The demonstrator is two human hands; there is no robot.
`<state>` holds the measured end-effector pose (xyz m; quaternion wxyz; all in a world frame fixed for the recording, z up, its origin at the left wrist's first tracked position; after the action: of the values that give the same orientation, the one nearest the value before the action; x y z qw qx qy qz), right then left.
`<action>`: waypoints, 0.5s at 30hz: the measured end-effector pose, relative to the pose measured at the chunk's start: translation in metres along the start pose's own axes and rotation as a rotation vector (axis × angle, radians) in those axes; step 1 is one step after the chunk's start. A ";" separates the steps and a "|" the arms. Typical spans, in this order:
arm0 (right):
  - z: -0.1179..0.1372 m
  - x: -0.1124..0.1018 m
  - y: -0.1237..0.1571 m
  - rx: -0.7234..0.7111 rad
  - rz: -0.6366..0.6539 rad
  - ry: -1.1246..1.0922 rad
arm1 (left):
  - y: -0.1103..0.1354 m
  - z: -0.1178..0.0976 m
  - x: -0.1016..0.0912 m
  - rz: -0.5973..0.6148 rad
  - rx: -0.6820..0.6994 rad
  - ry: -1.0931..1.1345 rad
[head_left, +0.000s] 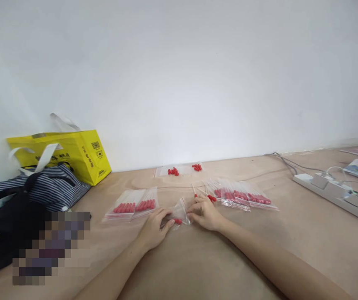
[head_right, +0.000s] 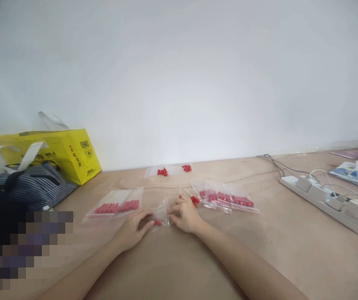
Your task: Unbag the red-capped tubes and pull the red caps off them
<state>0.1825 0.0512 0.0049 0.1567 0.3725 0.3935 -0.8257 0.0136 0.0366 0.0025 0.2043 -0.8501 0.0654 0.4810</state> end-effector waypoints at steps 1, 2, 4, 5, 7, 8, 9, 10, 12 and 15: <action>0.001 0.003 -0.002 -0.002 0.030 -0.060 | -0.001 0.000 0.001 0.002 0.001 0.002; 0.001 0.006 -0.003 0.005 0.053 -0.114 | -0.002 -0.001 0.001 0.002 0.003 0.005; -0.003 0.012 -0.005 0.046 0.075 -0.210 | -0.003 -0.002 0.002 -0.001 0.010 0.017; -0.007 0.015 -0.006 0.080 0.067 -0.253 | -0.004 -0.003 0.002 0.000 0.011 0.023; -0.014 0.020 -0.005 0.145 0.033 -0.320 | -0.006 -0.004 0.003 0.009 0.010 0.036; -0.017 0.023 -0.005 0.167 0.027 -0.357 | -0.006 -0.005 0.004 0.016 0.009 0.041; -0.019 0.026 -0.004 0.181 0.035 -0.398 | -0.007 -0.006 0.004 0.024 0.008 0.046; -0.020 0.029 -0.004 0.188 0.055 -0.438 | -0.007 -0.007 0.005 0.033 0.009 0.052; -0.020 0.035 -0.003 0.198 0.111 -0.519 | -0.008 -0.009 0.006 0.059 0.021 0.066; -0.018 0.038 -0.001 0.218 0.159 -0.530 | -0.008 -0.010 0.007 0.080 0.037 0.075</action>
<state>0.1653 0.0671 -0.0294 0.2774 0.1883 0.2172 -0.9168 0.0276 0.0400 0.0035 0.1980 -0.8603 0.1161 0.4551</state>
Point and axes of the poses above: each hand's wrist, its own y-axis away from the middle knuckle, its own x-axis out of the palm, z = x × y, the point moved 5 cm from there along -y, towards the middle knuckle, and after that the axes turned 7 degrees about -x, right-handed, at the moved point
